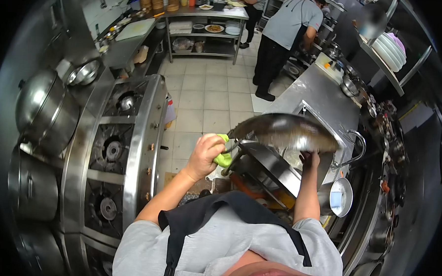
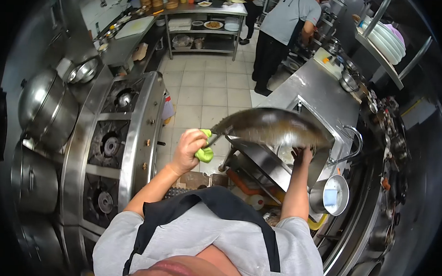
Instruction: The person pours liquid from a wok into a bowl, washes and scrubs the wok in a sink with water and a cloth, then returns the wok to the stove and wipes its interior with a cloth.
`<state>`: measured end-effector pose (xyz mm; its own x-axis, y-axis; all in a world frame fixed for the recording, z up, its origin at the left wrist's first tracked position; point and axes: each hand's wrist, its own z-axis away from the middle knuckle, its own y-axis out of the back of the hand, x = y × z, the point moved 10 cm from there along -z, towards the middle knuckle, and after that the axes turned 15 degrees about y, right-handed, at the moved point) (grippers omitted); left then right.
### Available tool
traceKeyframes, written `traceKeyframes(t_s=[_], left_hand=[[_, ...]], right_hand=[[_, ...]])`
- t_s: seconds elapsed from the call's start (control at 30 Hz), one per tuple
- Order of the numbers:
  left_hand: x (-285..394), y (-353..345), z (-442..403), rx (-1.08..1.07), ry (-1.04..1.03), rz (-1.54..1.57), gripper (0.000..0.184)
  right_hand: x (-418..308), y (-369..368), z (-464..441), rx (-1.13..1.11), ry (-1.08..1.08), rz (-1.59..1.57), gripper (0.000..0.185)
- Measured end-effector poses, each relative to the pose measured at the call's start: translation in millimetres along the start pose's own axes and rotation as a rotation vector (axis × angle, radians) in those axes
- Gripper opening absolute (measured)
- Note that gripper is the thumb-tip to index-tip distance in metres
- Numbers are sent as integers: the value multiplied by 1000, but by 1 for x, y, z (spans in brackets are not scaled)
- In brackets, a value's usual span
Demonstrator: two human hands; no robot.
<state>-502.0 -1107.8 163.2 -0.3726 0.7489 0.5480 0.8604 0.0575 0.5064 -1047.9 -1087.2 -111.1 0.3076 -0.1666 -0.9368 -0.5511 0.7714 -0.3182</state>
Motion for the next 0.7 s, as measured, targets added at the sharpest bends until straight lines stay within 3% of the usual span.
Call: traceKeyframes(t_s=[0.13,0.27,0.33,0.4,0.53,0.7], left_hand=[[16,39,7,152,190,46,37],[-25,91,38,298,739,301,20],[-66,110,81,439,875,550,16],[-70,133,122,505,1039,574,20],[-71,166,233,660,1158,603,23],[-12,192,321,825,1190,590,20]], right_hand=[[-77,-66,10,-169,271,217,26],[-137,-160,72,-531,428,592,26],[-118,-196,85,-746,367,741,25],[-84,-228,110,-942,263,727,26],[-38,-267,170,-1081,212,638,24],[-36,-307,232,-1171,242,594,24]])
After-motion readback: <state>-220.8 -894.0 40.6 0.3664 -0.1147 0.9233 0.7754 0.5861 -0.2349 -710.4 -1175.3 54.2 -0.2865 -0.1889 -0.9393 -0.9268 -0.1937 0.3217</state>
